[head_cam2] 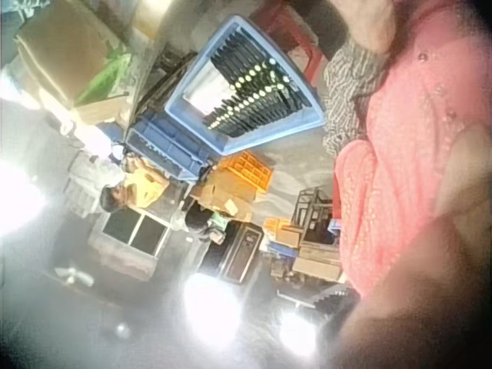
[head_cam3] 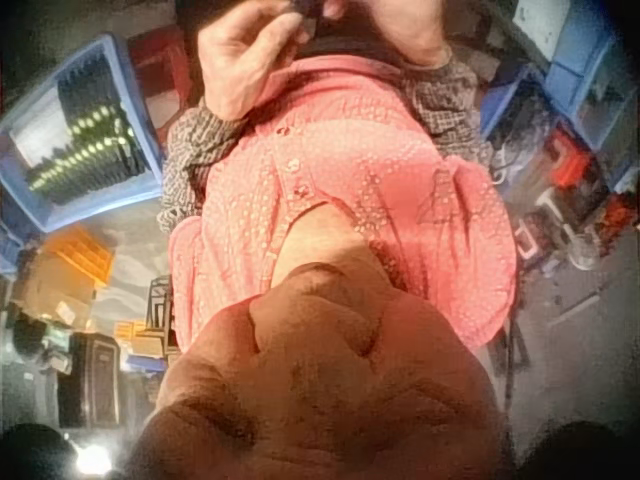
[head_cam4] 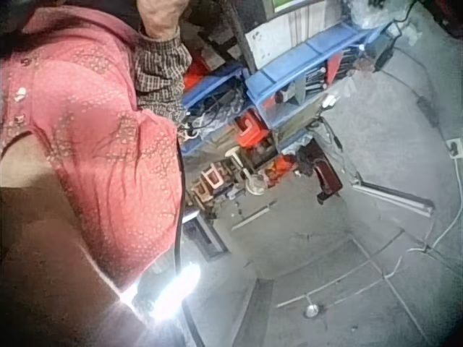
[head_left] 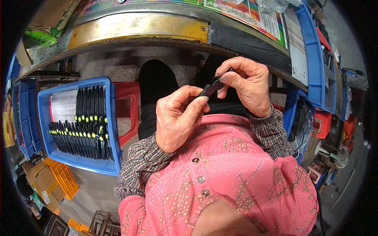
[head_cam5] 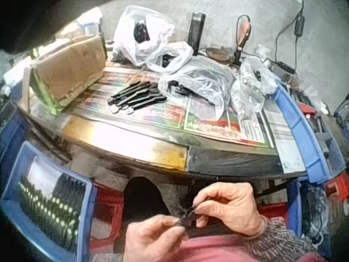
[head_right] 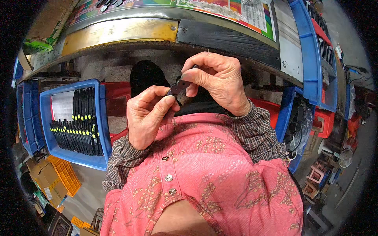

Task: The person assembles small black plastic components by hand at a worktable.

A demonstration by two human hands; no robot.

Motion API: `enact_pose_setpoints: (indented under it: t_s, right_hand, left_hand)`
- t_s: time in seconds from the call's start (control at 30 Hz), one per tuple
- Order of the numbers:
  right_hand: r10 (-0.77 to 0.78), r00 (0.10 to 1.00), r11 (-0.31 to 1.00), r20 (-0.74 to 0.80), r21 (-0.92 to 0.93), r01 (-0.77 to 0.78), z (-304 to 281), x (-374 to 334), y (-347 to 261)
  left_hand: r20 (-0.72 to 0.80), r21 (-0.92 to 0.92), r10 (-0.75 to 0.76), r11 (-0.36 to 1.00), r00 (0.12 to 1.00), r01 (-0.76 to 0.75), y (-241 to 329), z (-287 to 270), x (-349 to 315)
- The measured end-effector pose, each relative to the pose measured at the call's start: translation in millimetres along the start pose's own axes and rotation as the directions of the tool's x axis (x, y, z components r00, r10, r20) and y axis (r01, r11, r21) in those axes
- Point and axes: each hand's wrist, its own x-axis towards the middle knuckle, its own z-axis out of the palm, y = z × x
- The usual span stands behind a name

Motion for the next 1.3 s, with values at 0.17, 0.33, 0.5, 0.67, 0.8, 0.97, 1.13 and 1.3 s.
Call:
enact_pose_setpoints:
  t_s: [0.17,0.33,0.5,0.67,0.8,0.97,1.13,1.3]
  right_hand:
    - [0.031,0.999,0.998,0.023,0.045,-0.032,-1,-2,8]
    - [0.021,0.997,0.998,0.078,0.064,-0.026,-7,-2,15]
    - [-0.07,0.988,0.995,0.139,0.085,0.059,-16,-2,26]
    - [-0.139,0.982,0.98,0.13,0.164,0.117,-15,-5,31]
    - [-0.171,0.979,0.961,0.111,0.238,0.141,-14,-8,37]
    - [-0.248,0.96,0.955,0.131,0.199,0.22,-13,-10,34]
    - [-0.268,0.948,0.962,0.17,0.101,0.253,-17,-9,26]
    - [-0.28,0.932,0.956,0.229,-0.023,0.293,-19,-8,25]
  left_hand:
    - [0.003,0.056,0.029,0.998,1.0,-0.03,-5,1,1]
    - [-0.009,0.13,0.089,0.988,0.996,-0.087,-12,1,0]
    - [0.0,0.365,0.253,0.901,0.967,-0.236,-15,3,2]
    - [0.058,0.467,0.318,0.829,0.946,-0.307,-15,3,2]
    - [0.013,0.488,0.323,0.824,0.946,-0.288,-12,6,0]
    - [0.102,0.603,0.468,0.673,0.878,-0.428,-12,4,-1]
    - [0.135,0.617,0.513,0.626,0.848,-0.476,-10,4,-2]
    - [0.171,0.629,0.539,0.584,0.824,-0.513,-13,4,-1]
